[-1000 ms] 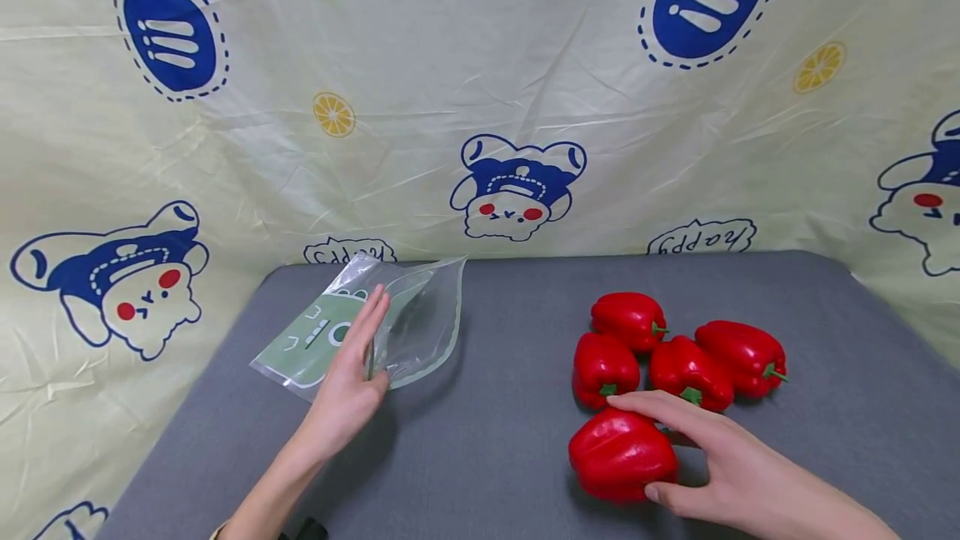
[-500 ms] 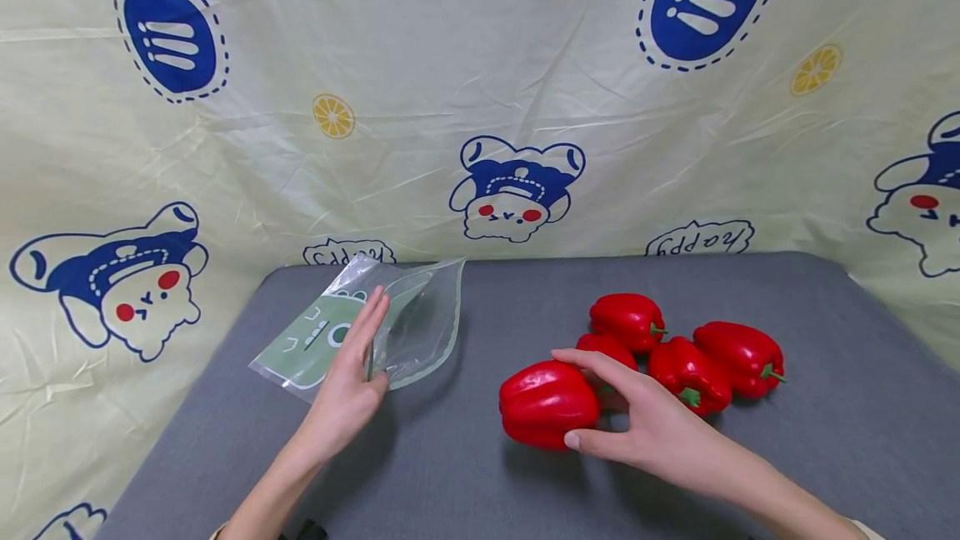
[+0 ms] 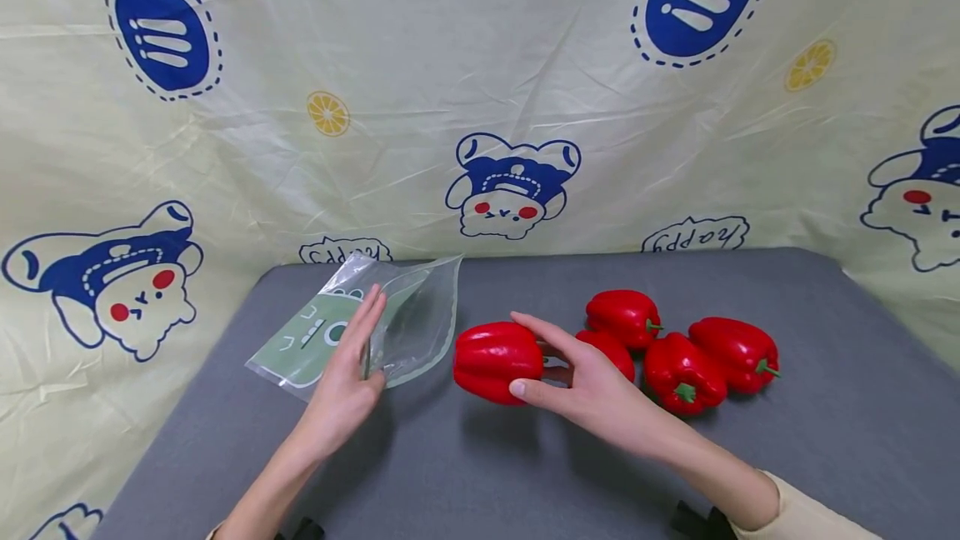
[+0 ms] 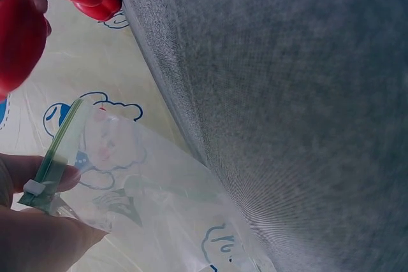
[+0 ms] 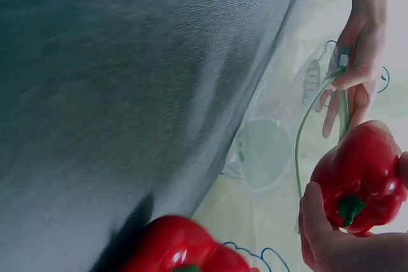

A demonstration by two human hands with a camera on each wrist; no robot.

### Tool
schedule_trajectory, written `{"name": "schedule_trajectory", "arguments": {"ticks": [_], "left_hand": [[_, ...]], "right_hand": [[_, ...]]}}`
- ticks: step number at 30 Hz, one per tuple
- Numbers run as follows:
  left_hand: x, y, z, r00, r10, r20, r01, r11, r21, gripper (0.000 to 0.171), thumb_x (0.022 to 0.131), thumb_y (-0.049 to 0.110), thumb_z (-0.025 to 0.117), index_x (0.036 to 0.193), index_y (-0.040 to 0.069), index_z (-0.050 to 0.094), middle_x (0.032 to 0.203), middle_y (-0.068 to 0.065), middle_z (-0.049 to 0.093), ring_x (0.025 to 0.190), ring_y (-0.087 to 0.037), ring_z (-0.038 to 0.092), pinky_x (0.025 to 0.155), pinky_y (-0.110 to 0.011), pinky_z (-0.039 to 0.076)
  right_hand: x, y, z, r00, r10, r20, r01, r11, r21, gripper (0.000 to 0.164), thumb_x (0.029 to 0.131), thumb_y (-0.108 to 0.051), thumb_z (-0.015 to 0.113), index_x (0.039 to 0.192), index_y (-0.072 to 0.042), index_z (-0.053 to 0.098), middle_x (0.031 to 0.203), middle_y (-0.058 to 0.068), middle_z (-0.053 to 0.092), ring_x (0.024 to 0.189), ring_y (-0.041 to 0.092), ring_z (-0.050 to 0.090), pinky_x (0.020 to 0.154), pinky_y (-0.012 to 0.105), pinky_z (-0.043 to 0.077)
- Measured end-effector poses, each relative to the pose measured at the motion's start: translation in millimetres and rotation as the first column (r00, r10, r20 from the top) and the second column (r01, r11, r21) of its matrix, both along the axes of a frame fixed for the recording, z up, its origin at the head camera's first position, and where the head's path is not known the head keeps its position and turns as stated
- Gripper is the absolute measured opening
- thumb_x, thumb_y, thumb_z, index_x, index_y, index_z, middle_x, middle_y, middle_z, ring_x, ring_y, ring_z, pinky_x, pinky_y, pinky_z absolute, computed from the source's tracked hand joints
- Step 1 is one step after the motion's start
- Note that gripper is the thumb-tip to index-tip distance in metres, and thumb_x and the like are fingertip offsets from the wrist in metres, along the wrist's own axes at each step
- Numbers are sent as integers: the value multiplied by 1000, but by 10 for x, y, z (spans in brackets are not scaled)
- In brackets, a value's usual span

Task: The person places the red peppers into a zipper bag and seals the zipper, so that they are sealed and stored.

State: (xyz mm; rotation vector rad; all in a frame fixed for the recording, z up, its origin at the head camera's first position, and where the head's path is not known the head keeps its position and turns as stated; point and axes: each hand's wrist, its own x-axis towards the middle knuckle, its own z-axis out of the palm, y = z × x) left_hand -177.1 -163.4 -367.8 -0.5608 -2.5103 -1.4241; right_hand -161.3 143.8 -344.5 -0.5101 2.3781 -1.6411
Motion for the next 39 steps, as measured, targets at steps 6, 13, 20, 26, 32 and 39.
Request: {"name": "schedule_trajectory", "arguments": {"ticks": [6,13,20,26,32,39], "left_hand": [[-1,-4,1,1000,4,15,-4,1000,-5,97,74,-23,50,157,19,24,162,16,12,148,-14,11,99,-30,38],[-5,-14,16,999,12,37,-13,1000,11,95,77,-22,52,157,22,25,161,17,13,148,-16,12,96,-44,47],[-8,-10,13,999,1,46,-2,1000,21,95,77,-23,51,157,22,26,161,17,14,147,-15,12,94,-43,49],[-20,-14,6,999,-2,48,1,1000,17,94,78,-22,52,157,23,26,161,15,15,147,-17,14,93,-45,51],[-20,-7,2,998,-2,59,2,1000,5,93,77,-22,53,157,20,28,161,14,17,147,-20,16,93,-49,51],[4,5,4,998,-41,41,42,999,-7,95,75,-24,52,156,18,28,162,11,17,147,-21,17,94,-50,50]], "right_hand": [[-84,-166,13,1000,23,21,-22,999,-44,80,80,-29,81,148,-35,39,140,-2,48,123,30,48,85,39,56],[-206,-332,3,998,50,-44,-53,997,-57,80,80,-22,80,149,-29,39,137,1,50,120,29,50,85,39,56],[-274,-480,8,998,27,-58,-31,997,-69,80,79,-21,81,148,-29,41,134,0,51,118,27,51,80,38,57],[-357,-616,3,998,-23,-66,18,998,-66,80,77,-27,84,146,-24,43,132,0,53,114,28,55,77,38,58],[-418,-748,-48,987,-71,-144,74,997,18,76,76,-27,84,141,-23,46,127,-4,55,109,21,57,76,36,58],[-486,-901,-111,975,-65,-214,98,984,148,78,75,-27,85,143,-20,47,127,-2,55,110,18,53,77,33,56]]}}
